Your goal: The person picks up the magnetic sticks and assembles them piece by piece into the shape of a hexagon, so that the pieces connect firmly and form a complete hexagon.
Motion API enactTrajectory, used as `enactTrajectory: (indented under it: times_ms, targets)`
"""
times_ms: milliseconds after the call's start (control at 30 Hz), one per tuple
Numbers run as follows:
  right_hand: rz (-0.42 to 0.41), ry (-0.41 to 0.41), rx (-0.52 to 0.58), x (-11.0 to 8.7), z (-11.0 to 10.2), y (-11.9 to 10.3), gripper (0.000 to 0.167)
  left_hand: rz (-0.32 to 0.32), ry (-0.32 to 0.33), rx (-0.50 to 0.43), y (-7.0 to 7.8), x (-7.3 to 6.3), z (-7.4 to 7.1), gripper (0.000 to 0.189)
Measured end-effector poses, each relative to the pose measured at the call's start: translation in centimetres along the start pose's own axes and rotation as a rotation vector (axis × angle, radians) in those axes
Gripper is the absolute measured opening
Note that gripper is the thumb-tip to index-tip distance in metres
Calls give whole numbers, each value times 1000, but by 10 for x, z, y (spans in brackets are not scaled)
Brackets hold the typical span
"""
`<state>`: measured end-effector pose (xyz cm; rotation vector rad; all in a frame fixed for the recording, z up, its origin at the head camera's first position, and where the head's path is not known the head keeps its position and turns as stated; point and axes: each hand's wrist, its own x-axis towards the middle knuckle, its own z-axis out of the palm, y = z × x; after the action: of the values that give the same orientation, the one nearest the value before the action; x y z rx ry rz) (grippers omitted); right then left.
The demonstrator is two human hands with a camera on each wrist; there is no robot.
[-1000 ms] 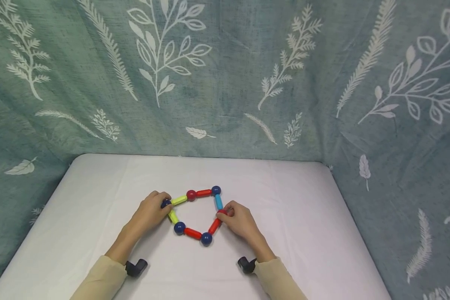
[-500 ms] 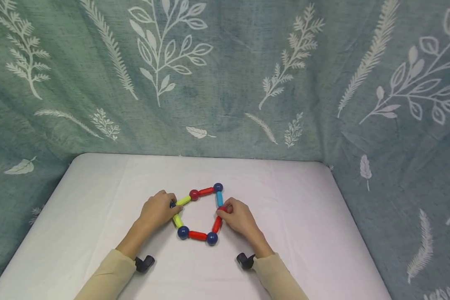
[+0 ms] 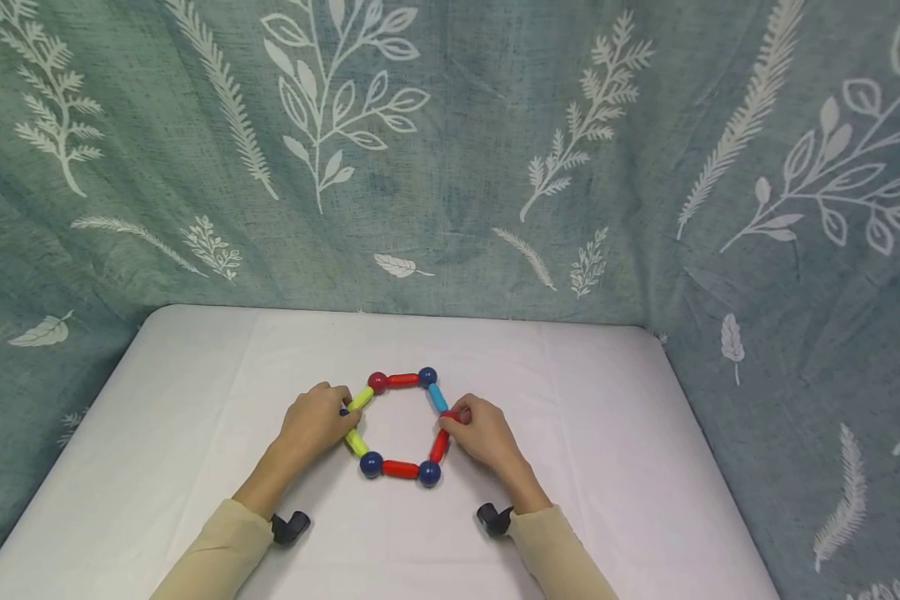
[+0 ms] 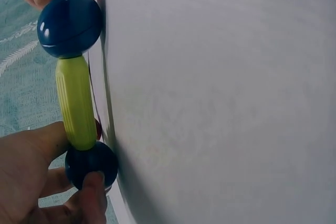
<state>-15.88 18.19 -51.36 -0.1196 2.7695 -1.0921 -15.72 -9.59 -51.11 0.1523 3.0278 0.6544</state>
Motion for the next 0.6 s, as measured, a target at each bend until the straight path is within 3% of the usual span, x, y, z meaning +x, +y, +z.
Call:
enactTrajectory:
  times_ms: [600]
  targets:
    - [28,43,1,13,-11,16,27,-8,6,-66,-5,2,0,34]
